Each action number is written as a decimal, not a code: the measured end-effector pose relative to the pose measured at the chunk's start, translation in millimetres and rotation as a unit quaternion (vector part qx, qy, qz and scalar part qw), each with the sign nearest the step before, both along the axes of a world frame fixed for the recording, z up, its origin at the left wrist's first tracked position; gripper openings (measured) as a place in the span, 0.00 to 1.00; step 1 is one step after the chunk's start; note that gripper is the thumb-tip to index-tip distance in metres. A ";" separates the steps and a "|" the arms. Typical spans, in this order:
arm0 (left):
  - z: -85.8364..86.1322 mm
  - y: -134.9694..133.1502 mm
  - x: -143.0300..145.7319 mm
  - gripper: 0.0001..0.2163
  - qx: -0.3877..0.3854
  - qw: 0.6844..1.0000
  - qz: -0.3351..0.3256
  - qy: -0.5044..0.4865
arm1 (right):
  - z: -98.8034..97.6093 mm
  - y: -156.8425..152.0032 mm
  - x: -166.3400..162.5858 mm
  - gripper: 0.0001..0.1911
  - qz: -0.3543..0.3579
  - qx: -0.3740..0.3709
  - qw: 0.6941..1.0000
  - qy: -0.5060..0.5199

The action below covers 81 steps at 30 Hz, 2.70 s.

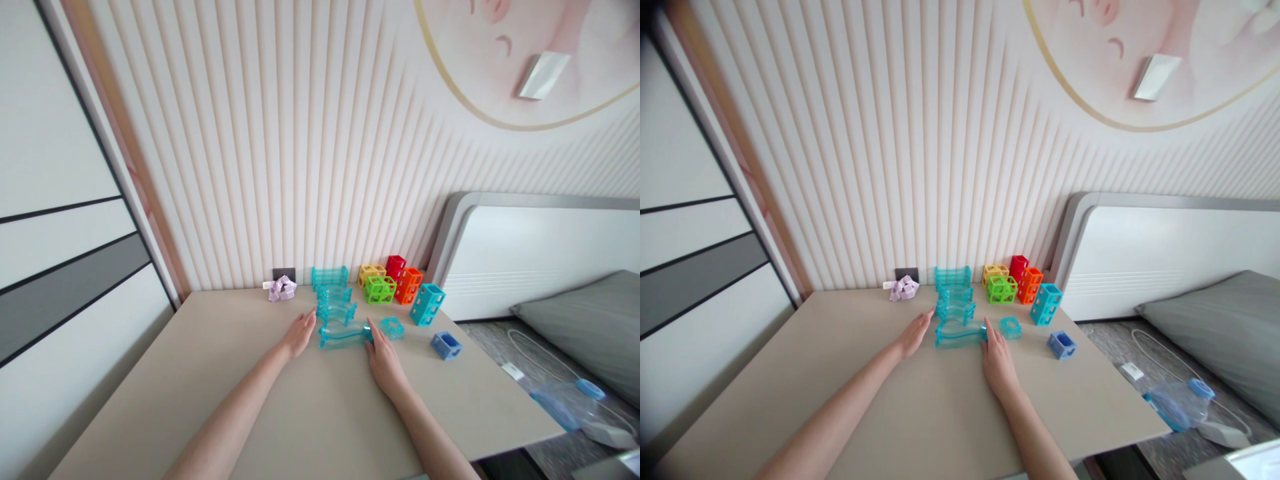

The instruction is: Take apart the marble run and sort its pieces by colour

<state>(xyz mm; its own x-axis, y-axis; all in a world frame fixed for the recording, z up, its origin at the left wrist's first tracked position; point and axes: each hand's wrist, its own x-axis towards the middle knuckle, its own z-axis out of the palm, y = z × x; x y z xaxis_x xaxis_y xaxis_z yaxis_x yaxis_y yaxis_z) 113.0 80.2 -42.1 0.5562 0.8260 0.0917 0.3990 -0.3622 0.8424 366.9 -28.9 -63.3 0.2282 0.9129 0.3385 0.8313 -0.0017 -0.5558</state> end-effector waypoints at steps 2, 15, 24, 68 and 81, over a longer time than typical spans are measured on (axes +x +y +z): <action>-0.6 0.4 -0.7 0.38 -0.003 1.000 -0.001 -0.005 | 2.2 -0.5 -0.5 0.31 0.005 -0.005 1.000 0.000; 2.2 -1.2 -20.4 0.36 0.083 0.989 0.079 -0.090 | 5.4 -9.0 -4.9 0.33 0.018 0.008 1.000 -0.004; 24.3 25.3 -68.8 0.14 0.266 0.950 0.155 -0.048 | 18.8 -17.7 -12.8 0.33 0.017 -0.024 0.998 -0.048; 22.3 101.5 -84.8 0.12 0.197 0.930 0.292 0.106 | 57.2 -83.4 68.9 0.23 -0.144 0.158 0.937 -0.276; 44.8 -1.9 -124.8 0.14 0.324 0.891 0.293 -0.122 | 81.3 15.6 -143.4 0.24 0.145 0.130 0.949 0.249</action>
